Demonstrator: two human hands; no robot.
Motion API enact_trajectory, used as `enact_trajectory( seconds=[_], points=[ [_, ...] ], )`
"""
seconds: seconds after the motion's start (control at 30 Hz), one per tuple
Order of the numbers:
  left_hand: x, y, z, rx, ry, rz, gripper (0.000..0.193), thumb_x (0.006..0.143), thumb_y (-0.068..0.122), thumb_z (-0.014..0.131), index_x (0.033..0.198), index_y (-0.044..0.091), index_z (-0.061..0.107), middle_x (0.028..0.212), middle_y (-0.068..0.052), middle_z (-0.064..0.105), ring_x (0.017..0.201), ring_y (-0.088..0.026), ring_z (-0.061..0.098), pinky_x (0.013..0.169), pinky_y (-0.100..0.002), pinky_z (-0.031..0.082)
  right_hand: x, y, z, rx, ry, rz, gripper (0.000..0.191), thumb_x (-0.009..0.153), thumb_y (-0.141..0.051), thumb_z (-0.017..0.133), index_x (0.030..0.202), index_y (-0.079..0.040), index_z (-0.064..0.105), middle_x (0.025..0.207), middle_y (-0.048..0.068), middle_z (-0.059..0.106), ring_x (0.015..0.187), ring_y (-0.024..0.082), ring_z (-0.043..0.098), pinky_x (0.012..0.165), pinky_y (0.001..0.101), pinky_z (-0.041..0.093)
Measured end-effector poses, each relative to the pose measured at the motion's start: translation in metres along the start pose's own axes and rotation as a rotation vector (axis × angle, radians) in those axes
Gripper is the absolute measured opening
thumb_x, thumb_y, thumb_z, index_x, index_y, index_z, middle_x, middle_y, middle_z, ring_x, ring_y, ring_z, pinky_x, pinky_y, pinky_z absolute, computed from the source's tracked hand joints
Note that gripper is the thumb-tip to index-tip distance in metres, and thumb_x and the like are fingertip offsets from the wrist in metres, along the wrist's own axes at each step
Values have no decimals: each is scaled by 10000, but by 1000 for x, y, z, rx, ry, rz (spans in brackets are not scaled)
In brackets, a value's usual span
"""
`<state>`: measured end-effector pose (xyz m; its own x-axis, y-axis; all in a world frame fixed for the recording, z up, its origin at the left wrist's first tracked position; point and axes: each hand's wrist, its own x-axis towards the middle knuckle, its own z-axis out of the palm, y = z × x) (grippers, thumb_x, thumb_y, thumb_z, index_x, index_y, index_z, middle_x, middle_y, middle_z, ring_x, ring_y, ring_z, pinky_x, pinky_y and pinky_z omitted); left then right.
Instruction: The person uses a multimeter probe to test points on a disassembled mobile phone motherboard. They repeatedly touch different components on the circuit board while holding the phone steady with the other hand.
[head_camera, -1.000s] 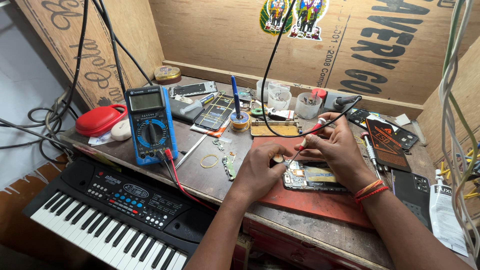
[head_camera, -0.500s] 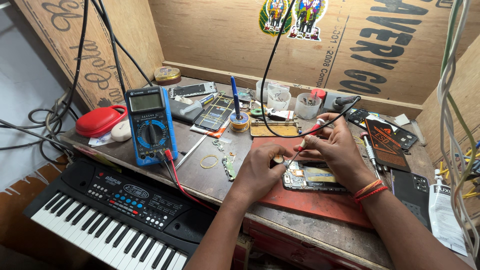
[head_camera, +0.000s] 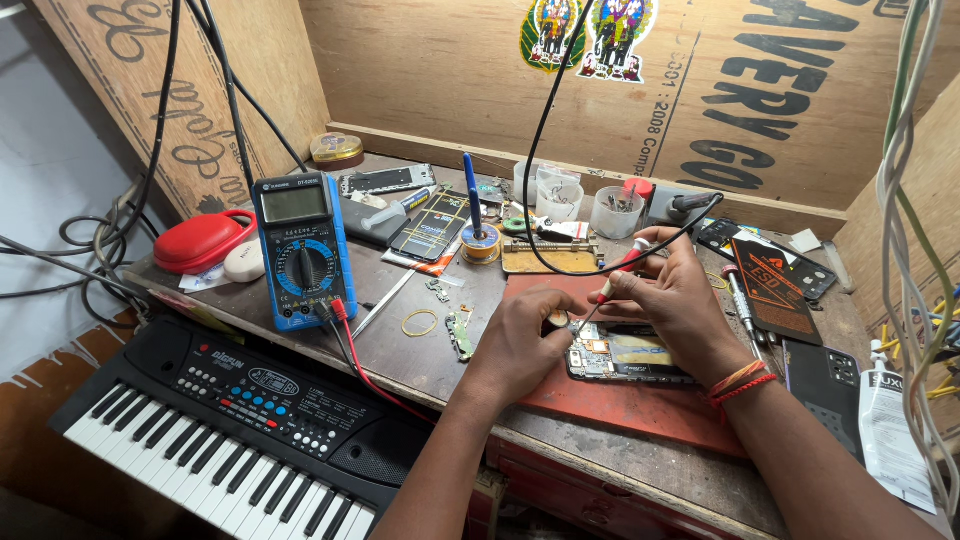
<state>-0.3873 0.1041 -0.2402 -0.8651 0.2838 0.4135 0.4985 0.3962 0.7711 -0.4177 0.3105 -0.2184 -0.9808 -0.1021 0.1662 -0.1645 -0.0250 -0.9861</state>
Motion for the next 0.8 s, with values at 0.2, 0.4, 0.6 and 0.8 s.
enact_trajectory(
  seconds=[0.2,0.4,0.6,0.8],
  points=[
    [-1,0,0,-13,-2,-7,237,862,75,658,1082,51,742,1024,-91,747,894,-185,743,822,-331,605,3,5,-4,33,-32,-34,546,920,-39,654,1342,-63,308,1039,156,594,886,252,732,759,416,679],
    [0,0,0,-14,-7,-16,244,862,64,646,1088,53,739,1029,-88,746,907,-184,743,825,-331,607,3,7,-5,8,-28,-52,523,925,-41,644,1328,-66,312,1039,159,602,899,269,743,758,403,675],
    [0,0,0,-8,-2,0,242,863,57,645,1085,50,742,1038,-91,747,919,-185,745,832,-333,609,3,6,-4,11,-34,-53,520,926,-38,646,1324,-65,312,1037,159,602,901,276,745,757,398,673],
    [0,3,0,9,-11,-38,231,869,59,648,1080,58,742,1046,-88,739,918,-179,744,833,-324,614,2,4,-3,-3,-27,-41,521,929,-43,641,1332,-64,310,1038,163,610,904,275,749,761,393,674]
  ],
)
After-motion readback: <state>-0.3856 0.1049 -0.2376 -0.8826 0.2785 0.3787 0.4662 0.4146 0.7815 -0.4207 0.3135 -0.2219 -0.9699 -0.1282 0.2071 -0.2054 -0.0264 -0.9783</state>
